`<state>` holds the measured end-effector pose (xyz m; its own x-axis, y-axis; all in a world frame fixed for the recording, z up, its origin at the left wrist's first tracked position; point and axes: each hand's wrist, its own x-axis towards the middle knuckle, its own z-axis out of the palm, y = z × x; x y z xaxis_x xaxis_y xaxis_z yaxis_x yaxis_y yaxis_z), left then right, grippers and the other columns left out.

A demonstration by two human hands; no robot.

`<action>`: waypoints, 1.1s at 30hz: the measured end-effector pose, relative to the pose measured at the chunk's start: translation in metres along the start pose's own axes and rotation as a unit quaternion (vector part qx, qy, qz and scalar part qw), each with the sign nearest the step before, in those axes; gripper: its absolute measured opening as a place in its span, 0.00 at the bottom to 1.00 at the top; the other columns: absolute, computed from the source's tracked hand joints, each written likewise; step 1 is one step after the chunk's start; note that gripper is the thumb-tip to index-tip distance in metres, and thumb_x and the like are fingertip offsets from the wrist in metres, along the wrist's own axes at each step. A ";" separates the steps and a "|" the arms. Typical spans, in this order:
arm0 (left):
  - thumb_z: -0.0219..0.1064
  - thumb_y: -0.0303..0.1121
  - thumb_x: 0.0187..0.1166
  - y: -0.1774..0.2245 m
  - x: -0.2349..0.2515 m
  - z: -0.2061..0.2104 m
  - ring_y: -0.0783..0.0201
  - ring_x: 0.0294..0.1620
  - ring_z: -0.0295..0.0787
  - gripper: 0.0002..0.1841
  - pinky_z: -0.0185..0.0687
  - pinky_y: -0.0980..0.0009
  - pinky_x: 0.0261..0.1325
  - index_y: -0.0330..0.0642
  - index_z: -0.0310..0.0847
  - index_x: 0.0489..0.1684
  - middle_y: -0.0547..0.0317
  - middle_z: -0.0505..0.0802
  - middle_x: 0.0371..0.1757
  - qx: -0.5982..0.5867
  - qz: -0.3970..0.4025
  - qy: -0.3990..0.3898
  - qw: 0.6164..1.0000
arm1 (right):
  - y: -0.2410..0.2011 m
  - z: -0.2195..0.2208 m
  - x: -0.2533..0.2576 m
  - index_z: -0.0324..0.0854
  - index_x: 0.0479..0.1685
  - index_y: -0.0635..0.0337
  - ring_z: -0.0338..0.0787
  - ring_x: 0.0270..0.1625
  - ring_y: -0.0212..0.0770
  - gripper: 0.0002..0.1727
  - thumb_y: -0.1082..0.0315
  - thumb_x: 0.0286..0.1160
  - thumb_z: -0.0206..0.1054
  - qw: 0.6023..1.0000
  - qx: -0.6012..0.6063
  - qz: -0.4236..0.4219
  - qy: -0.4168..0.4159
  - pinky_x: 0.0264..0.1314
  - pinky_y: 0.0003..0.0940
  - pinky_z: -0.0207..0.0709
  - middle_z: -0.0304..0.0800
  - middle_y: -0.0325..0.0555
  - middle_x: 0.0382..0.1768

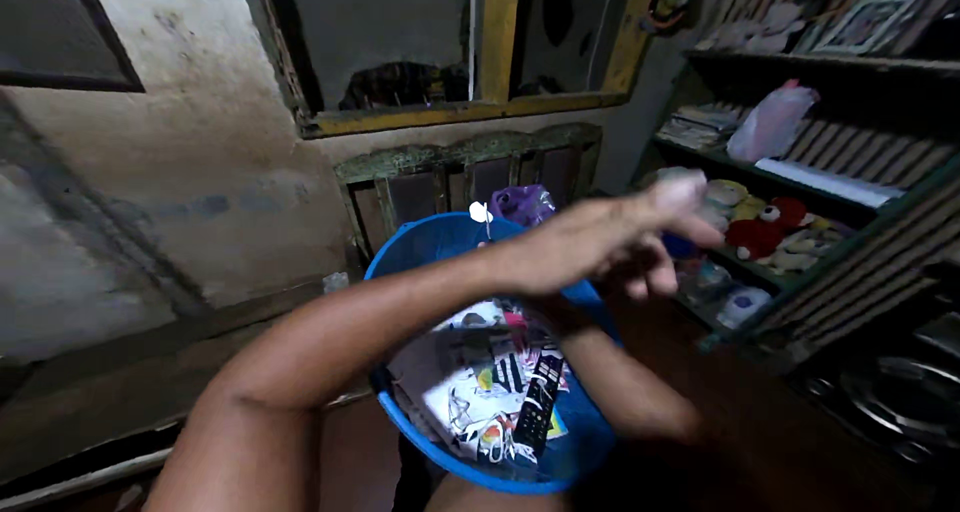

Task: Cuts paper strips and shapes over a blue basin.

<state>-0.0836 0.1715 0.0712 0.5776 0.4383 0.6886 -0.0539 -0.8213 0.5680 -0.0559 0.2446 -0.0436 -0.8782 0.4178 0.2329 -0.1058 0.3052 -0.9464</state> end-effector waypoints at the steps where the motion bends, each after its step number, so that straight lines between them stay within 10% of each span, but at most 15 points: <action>1: 0.33 0.49 0.98 -0.019 0.002 -0.023 0.68 0.46 0.93 0.33 0.92 0.70 0.46 0.32 0.71 0.80 0.51 0.93 0.58 0.019 0.016 0.029 0.999 | -0.001 0.002 0.001 0.83 0.47 0.67 0.89 0.35 0.31 0.15 0.66 0.89 0.53 1.000 -0.002 0.021 -0.003 0.38 0.26 0.84 0.90 0.42 0.37; 4: 0.28 0.54 0.96 0.018 0.030 -0.040 0.62 0.37 0.90 0.37 0.90 0.62 0.47 0.34 0.82 0.65 0.52 0.92 0.40 0.168 -0.216 0.275 0.922 | 0.006 0.004 0.002 0.83 0.50 0.65 0.88 0.36 0.35 0.25 0.54 0.94 0.47 1.000 -0.012 0.010 -0.012 0.40 0.33 0.85 0.89 0.43 0.35; 6: 0.32 0.55 0.96 0.007 0.024 -0.068 0.61 0.37 0.89 0.36 0.88 0.62 0.46 0.33 0.83 0.62 0.51 0.91 0.39 0.207 -0.233 0.359 0.880 | 0.016 -0.001 0.001 0.84 0.50 0.66 0.89 0.35 0.37 0.25 0.55 0.94 0.46 1.000 0.004 0.005 -0.013 0.38 0.33 0.86 0.89 0.45 0.37; 12: 0.59 0.42 0.89 -0.030 -0.075 -0.111 0.62 0.41 0.91 0.16 0.90 0.59 0.49 0.40 0.86 0.56 0.54 0.93 0.45 0.378 -0.293 0.404 0.780 | 0.030 -0.023 -0.010 0.85 0.46 0.62 0.88 0.35 0.36 0.29 0.44 0.91 0.51 1.000 0.014 0.023 -0.016 0.38 0.32 0.84 0.88 0.44 0.38; 25: 0.63 0.49 0.88 -0.021 -0.116 -0.065 0.58 0.49 0.92 0.22 0.90 0.58 0.52 0.40 0.84 0.64 0.49 0.93 0.54 0.169 -0.400 0.399 0.808 | 0.035 -0.037 -0.016 0.83 0.46 0.64 0.88 0.35 0.39 0.27 0.48 0.93 0.49 0.999 0.018 -0.028 0.003 0.39 0.34 0.85 0.88 0.45 0.37; 33: 0.63 0.35 0.89 -0.026 -0.115 -0.056 0.61 0.39 0.91 0.14 0.90 0.63 0.45 0.31 0.83 0.56 0.47 0.92 0.44 0.119 -0.383 0.399 0.825 | 0.033 -0.035 -0.018 0.83 0.43 0.61 0.87 0.32 0.37 0.29 0.46 0.93 0.46 1.000 0.000 -0.027 0.008 0.36 0.32 0.86 0.87 0.42 0.34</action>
<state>-0.1943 0.1635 0.0029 -0.3567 0.8847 0.3002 0.2932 -0.1991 0.9351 -0.0271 0.2766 -0.0716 -0.8638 0.4144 0.2866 -0.1525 0.3271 -0.9326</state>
